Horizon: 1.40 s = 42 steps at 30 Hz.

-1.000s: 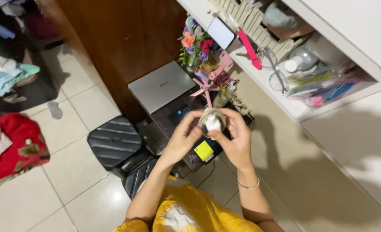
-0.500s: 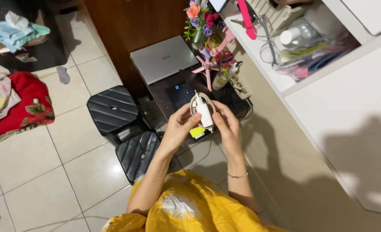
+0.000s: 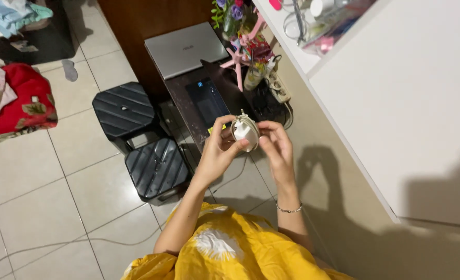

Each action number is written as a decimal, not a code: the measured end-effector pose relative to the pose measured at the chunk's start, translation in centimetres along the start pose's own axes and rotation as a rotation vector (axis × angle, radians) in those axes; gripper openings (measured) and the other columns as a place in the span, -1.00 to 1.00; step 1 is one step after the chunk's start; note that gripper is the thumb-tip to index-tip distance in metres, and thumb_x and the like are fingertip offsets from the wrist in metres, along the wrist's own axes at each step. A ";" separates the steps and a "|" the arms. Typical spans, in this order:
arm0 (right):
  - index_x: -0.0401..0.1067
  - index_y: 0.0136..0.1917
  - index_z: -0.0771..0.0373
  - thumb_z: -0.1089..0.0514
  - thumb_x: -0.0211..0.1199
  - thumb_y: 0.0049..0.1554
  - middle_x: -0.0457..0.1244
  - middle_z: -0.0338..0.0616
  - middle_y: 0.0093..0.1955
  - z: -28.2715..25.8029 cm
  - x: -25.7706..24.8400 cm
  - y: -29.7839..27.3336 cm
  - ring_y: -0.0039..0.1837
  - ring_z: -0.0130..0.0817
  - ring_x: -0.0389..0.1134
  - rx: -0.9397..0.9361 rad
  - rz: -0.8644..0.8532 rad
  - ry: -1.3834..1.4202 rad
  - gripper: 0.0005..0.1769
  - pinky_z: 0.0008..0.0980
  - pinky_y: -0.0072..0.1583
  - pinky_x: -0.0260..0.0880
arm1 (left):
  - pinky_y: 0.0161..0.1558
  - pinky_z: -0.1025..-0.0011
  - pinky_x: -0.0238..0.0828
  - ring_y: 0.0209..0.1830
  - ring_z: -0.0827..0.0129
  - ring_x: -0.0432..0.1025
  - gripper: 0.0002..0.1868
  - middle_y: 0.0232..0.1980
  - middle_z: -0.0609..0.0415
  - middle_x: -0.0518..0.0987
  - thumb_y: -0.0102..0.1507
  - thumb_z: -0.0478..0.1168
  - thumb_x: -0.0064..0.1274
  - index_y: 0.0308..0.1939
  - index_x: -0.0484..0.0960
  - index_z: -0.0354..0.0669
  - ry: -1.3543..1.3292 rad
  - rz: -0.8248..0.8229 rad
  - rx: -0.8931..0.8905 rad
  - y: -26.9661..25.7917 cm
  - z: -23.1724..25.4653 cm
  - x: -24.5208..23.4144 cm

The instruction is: Setting up a laptop on a workspace by arranging stools and plugging in a charger.

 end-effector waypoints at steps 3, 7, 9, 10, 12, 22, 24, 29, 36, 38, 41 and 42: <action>0.48 0.25 0.40 0.26 0.12 0.35 0.33 -0.04 0.28 -2.4 0.0 -1.8 0.31 -0.41 0.34 -0.099 0.088 -0.184 -0.73 -0.48 0.36 0.31 | 0.00 0.42 0.57 -0.03 0.42 0.58 -0.45 0.01 -0.02 0.67 0.31 -0.30 0.16 0.30 0.23 -0.19 0.146 -0.035 0.018 -2.0 -0.3 1.2; 0.52 0.15 0.43 0.32 0.19 0.30 0.37 0.05 0.25 -2.6 -1.3 -4.3 0.25 -0.35 0.40 -0.098 0.174 -0.193 -0.80 -0.41 0.31 0.40 | 0.01 0.39 0.54 -0.13 0.28 0.60 -0.39 -0.19 -0.15 0.62 0.31 -0.25 0.32 0.15 0.14 -0.24 0.480 0.006 0.131 -4.6 -0.4 1.9; 0.47 0.10 0.45 0.37 0.24 0.26 0.36 0.06 0.25 -2.6 -1.9 -5.3 0.21 -0.34 0.39 -0.101 0.140 -0.174 -0.85 -0.37 0.27 0.41 | 0.18 0.28 0.43 0.17 0.08 0.58 -0.37 0.23 -0.24 0.62 0.33 -0.25 0.25 0.13 0.02 -0.25 0.572 -0.023 0.449 -6.1 3.0 3.6; 0.47 0.10 0.45 0.37 0.24 0.26 0.36 0.06 0.25 -2.7 -2.3 -5.8 0.21 -0.34 0.39 -0.099 0.138 -0.174 -0.85 -0.37 0.27 0.41 | 0.18 0.28 0.43 0.17 0.08 0.58 -0.37 0.23 -0.24 0.62 0.33 -0.25 0.25 0.13 0.02 -0.25 0.572 -0.021 0.448 -6.5 3.3 3.9; 0.45 0.04 0.44 0.40 0.26 0.25 0.34 0.03 0.23 -2.8 -2.3 -6.4 0.21 -0.35 0.37 -0.074 0.052 -0.110 -0.92 -0.38 0.27 0.40 | 0.11 0.24 0.49 0.25 -0.08 0.49 -0.37 0.25 -0.21 0.62 0.27 -0.23 0.26 0.17 0.12 -0.31 0.636 -0.019 0.375 -7.1 3.7 4.3; 0.44 0.06 0.44 0.43 0.22 0.27 0.32 0.03 0.20 -4.2 -3.3 -8.7 0.15 -0.40 0.38 -0.048 -0.020 -0.167 -0.92 -0.43 0.22 0.43 | -0.05 0.22 0.54 0.20 -0.09 0.52 -0.56 0.21 -0.16 0.62 0.25 -0.22 0.29 -0.08 0.28 -0.24 0.687 -0.115 0.416 -9.0 3.8 6.0; 0.39 0.09 0.45 0.39 0.18 0.32 0.31 -0.01 0.17 -4.7 -3.4 -9.3 0.10 -0.44 0.38 -0.154 0.052 -0.378 -0.92 -0.50 0.15 0.45 | -0.11 0.20 0.50 0.05 -0.12 0.52 -0.54 0.18 -0.14 0.64 0.23 -0.20 0.31 -0.11 0.28 -0.26 0.761 -0.115 0.420 -8.9 3.6 6.2; 0.22 0.14 0.39 0.32 0.02 0.40 0.23 -0.03 0.20 -5.3 -2.7 -9.8 0.02 -0.44 0.34 -0.284 0.165 -0.580 -0.92 -0.51 0.00 0.46 | -0.14 0.25 0.53 0.04 0.04 0.60 -0.49 -0.01 -0.06 0.66 0.22 -0.14 0.33 0.00 0.31 -0.24 0.720 -0.114 0.313 -8.2 2.5 6.4; 0.14 0.22 0.17 0.00 -0.11 0.46 0.15 -0.18 -0.26 -5.4 -4.0 -9.6 -0.10 -0.35 0.23 -0.275 0.129 0.160 -0.78 -0.18 0.29 0.49 | 0.13 0.35 0.55 0.09 0.28 0.55 -0.17 0.11 -0.06 0.59 0.12 -0.22 0.38 0.40 0.31 -0.20 0.113 -0.028 0.112 -7.1 -1.6 3.7; 0.18 0.20 0.17 0.00 -0.08 0.45 0.06 -0.28 -0.31 -3.5 -5.2 -9.3 -0.17 -0.41 0.13 -0.217 0.004 0.216 -0.79 -0.27 0.18 0.38 | 0.13 0.32 0.59 0.08 0.28 0.56 -0.25 0.10 -0.04 0.61 0.14 -0.21 0.38 0.35 0.40 -0.24 0.000 0.006 0.063 -6.7 -3.3 2.4; 0.22 0.16 0.17 0.03 -0.04 0.41 -0.07 -0.36 -0.35 1.0 -6.4 -9.5 -0.25 -0.49 -0.03 -0.098 -0.093 0.198 -0.81 -0.42 -0.03 0.12 | 0.20 0.32 0.53 0.13 0.33 0.52 -0.33 0.13 0.01 0.60 0.19 -0.15 0.41 0.30 0.48 -0.27 -0.189 0.061 0.073 -6.4 -4.8 1.2; 0.23 0.14 0.18 0.05 -0.02 0.38 -0.09 -0.34 -0.34 2.9 -7.0 -9.6 -0.27 -0.50 -0.09 -0.034 -0.066 0.126 -0.82 -0.50 -0.14 -0.03 | 0.27 0.35 0.44 0.19 0.37 0.46 -0.33 0.16 0.03 0.58 0.22 -0.09 0.43 0.29 0.47 -0.26 -0.265 0.081 0.132 -6.4 -4.7 0.9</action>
Point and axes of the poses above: each hand's wrist, its own y-axis towards the middle knuckle, its own x-axis out of the palm, z = x × y, the point moved 7 cm from there along y, towards the middle knuckle
